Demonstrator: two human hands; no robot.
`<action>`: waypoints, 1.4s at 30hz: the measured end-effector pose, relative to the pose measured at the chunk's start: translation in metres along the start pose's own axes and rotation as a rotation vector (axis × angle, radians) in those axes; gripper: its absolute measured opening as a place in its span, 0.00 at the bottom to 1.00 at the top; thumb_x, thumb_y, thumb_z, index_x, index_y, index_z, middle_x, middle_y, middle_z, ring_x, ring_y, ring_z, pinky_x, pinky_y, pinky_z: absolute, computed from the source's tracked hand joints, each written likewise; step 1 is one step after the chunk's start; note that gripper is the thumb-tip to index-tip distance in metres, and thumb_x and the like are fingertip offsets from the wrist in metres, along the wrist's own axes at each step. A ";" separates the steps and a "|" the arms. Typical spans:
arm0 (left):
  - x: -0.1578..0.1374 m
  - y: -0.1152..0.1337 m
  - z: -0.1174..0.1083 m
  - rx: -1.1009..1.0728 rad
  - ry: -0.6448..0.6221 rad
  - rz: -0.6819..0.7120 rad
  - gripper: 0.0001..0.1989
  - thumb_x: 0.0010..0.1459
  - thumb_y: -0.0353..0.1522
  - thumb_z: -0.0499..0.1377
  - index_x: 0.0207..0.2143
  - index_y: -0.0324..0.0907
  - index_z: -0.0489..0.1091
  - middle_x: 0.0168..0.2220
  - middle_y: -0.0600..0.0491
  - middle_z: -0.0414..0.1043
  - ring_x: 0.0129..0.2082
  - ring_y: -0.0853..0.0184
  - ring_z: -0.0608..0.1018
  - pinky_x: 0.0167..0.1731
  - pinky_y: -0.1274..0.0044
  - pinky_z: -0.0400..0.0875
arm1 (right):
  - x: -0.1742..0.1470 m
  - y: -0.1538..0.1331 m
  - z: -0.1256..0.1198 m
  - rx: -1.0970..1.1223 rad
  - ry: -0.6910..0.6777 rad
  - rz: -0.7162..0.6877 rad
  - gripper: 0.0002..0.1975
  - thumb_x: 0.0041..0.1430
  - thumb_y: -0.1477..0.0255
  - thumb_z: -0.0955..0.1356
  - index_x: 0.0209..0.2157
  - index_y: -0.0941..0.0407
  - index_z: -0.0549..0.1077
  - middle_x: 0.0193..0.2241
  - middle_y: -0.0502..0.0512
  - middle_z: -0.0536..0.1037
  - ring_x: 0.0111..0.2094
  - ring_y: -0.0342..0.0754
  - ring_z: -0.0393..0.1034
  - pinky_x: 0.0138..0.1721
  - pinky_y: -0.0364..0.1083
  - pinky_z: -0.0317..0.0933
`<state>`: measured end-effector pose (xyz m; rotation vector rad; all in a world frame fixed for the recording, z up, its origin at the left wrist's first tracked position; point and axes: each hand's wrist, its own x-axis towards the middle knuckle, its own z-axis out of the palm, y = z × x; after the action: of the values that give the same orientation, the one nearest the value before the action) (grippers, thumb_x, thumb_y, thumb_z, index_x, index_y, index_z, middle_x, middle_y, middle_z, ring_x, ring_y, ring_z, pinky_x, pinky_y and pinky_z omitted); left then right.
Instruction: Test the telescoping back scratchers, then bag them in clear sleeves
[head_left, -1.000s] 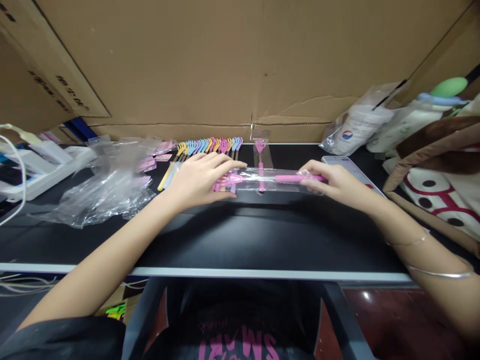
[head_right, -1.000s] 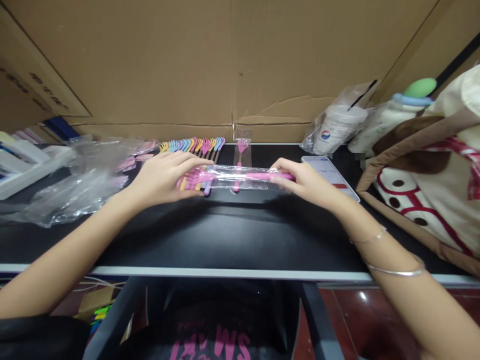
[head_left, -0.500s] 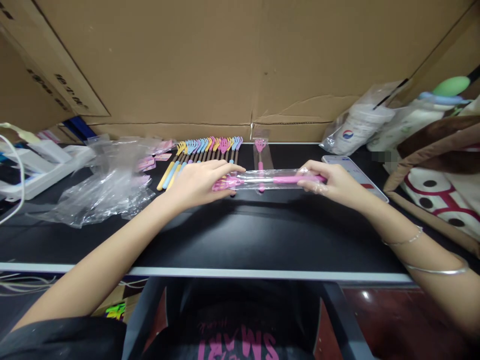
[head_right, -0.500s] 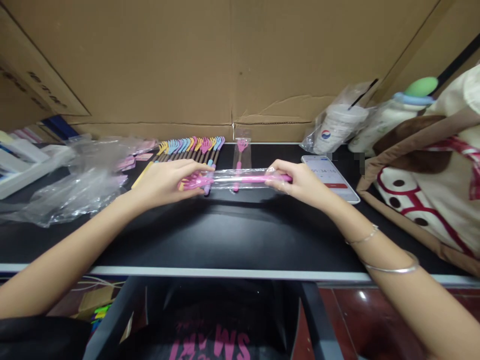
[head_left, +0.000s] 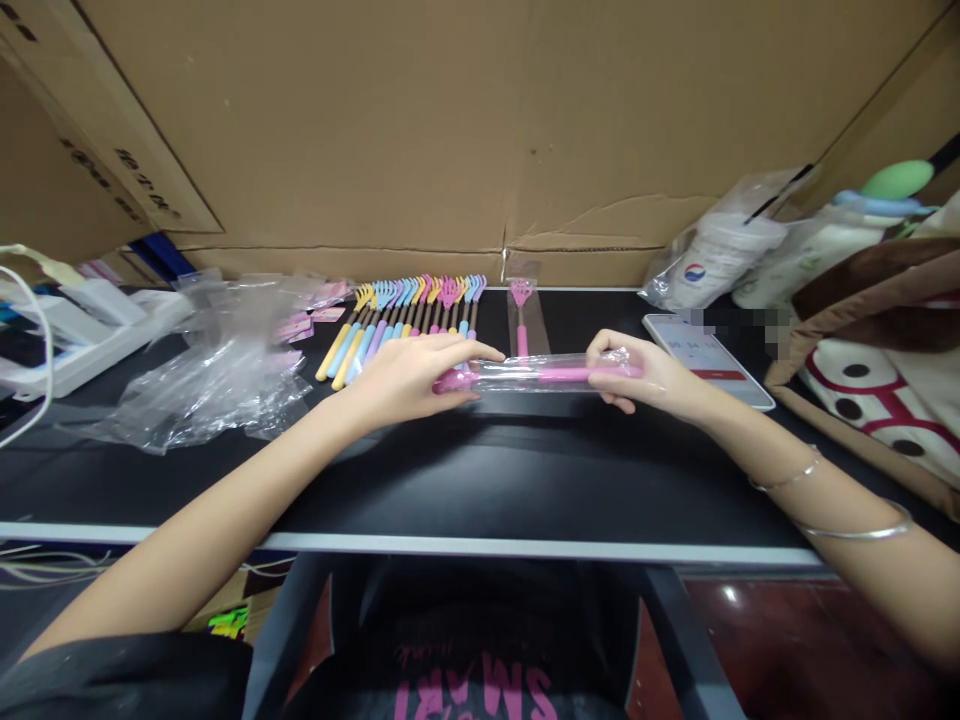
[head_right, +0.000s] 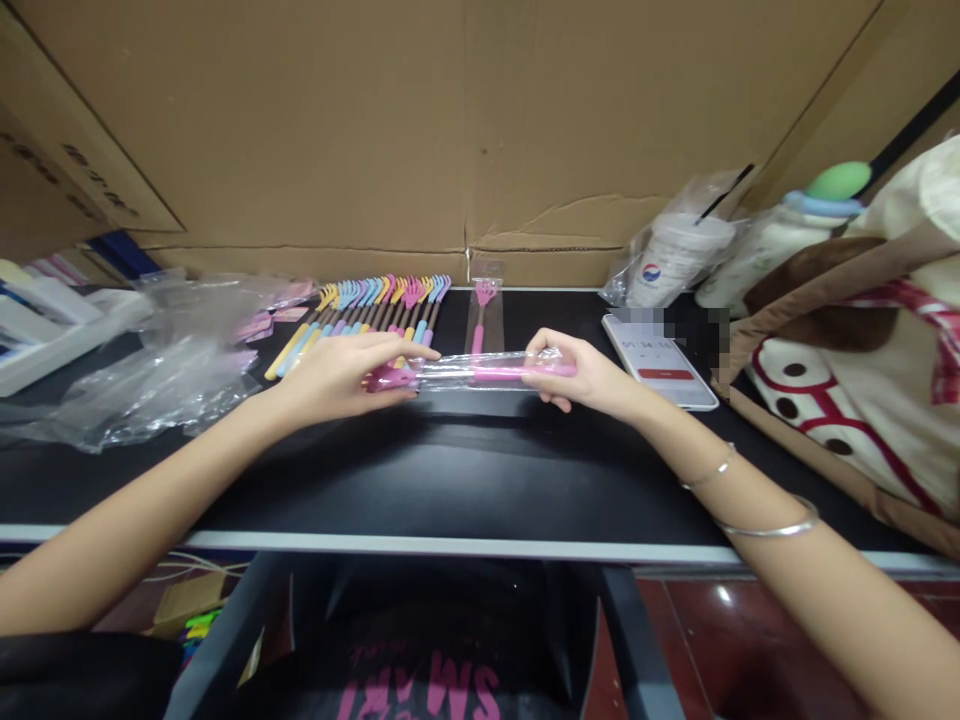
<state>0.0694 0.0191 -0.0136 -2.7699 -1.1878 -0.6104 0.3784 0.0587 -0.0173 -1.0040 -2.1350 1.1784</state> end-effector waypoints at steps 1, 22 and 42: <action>0.000 0.000 0.001 -0.006 -0.007 0.007 0.18 0.60 0.38 0.58 0.53 0.50 0.66 0.47 0.55 0.75 0.44 0.66 0.77 0.35 0.80 0.66 | 0.000 0.001 0.001 0.017 -0.020 0.002 0.18 0.56 0.58 0.70 0.33 0.56 0.62 0.18 0.44 0.69 0.15 0.36 0.60 0.17 0.39 0.53; 0.001 -0.008 -0.001 0.055 -0.099 -0.088 0.27 0.56 0.45 0.60 0.57 0.51 0.62 0.44 0.55 0.76 0.43 0.64 0.78 0.36 0.79 0.67 | 0.005 0.004 0.005 0.139 0.002 0.031 0.19 0.54 0.56 0.71 0.34 0.57 0.66 0.19 0.47 0.72 0.17 0.39 0.63 0.19 0.41 0.55; 0.000 -0.013 -0.005 0.185 -0.059 -0.103 0.24 0.56 0.42 0.57 0.56 0.51 0.65 0.49 0.54 0.75 0.45 0.62 0.78 0.36 0.79 0.69 | 0.004 0.008 -0.010 0.121 0.096 0.014 0.18 0.54 0.56 0.70 0.34 0.57 0.67 0.15 0.43 0.64 0.17 0.38 0.56 0.21 0.42 0.48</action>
<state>0.0585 0.0278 -0.0103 -2.6028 -1.3324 -0.4057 0.3859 0.0691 -0.0189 -1.0026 -1.9610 1.2249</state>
